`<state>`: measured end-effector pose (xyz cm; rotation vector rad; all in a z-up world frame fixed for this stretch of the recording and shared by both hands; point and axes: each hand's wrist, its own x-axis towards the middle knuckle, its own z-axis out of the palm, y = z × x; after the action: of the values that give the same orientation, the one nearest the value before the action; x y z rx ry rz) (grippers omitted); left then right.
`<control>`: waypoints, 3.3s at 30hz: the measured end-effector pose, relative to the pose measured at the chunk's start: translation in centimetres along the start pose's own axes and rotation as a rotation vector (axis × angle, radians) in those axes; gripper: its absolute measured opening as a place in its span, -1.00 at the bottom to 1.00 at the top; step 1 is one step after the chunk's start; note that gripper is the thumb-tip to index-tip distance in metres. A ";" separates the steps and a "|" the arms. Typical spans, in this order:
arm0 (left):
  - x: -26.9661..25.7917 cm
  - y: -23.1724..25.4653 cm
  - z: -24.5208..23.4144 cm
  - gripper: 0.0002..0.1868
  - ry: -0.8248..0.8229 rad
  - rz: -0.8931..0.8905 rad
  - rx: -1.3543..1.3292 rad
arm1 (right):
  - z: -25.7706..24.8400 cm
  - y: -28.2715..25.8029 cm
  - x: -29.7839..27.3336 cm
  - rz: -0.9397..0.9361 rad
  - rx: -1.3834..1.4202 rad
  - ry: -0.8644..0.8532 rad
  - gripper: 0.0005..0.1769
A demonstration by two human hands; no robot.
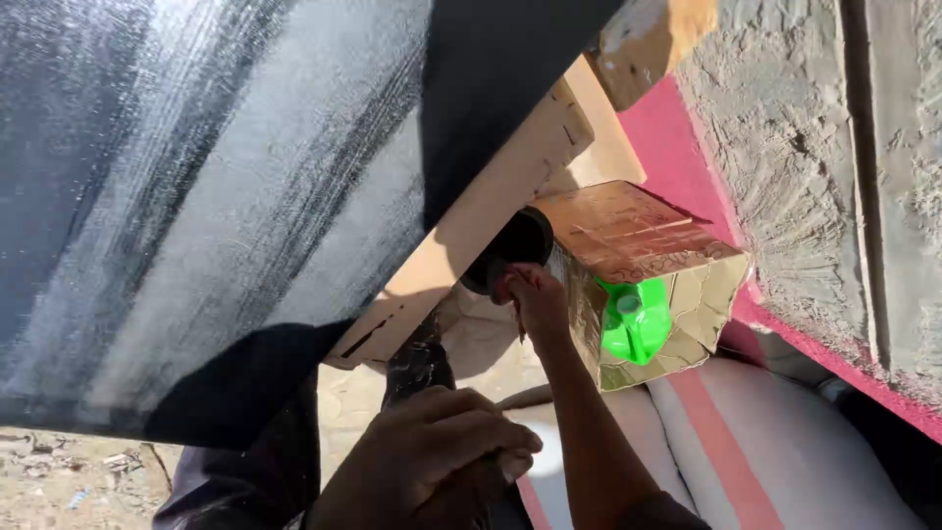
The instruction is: The person paints a rectangular wooden board black using a sponge. They repeatedly dip the sponge into a paint container and apply the paint to the board's edges and surface, turning the board over to cover all sides.
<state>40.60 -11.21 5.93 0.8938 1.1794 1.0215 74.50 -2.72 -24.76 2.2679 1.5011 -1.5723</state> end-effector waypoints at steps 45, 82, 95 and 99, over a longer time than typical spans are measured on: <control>7.2 -22.1 7.3 -0.68 0.479 -0.949 -0.273 | 3.7 -2.4 6.9 0.678 0.352 -0.332 -0.82; -1.6 12.1 -39.6 -0.58 0.707 0.066 0.368 | 8.3 -57.9 -16.7 -0.304 0.807 -0.548 -0.65; 8.3 8.4 -46.3 -0.68 0.239 -0.279 0.250 | 18.7 -60.6 -16.7 -1.052 -0.449 0.207 -0.92; 8.2 9.3 -46.0 -0.74 0.261 -0.344 0.132 | 20.2 -57.5 -23.3 -1.109 -0.562 0.052 -0.93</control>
<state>-5.52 0.69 4.40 0.6395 1.5736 0.8009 19.24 2.76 9.44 1.1622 2.9674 -0.8732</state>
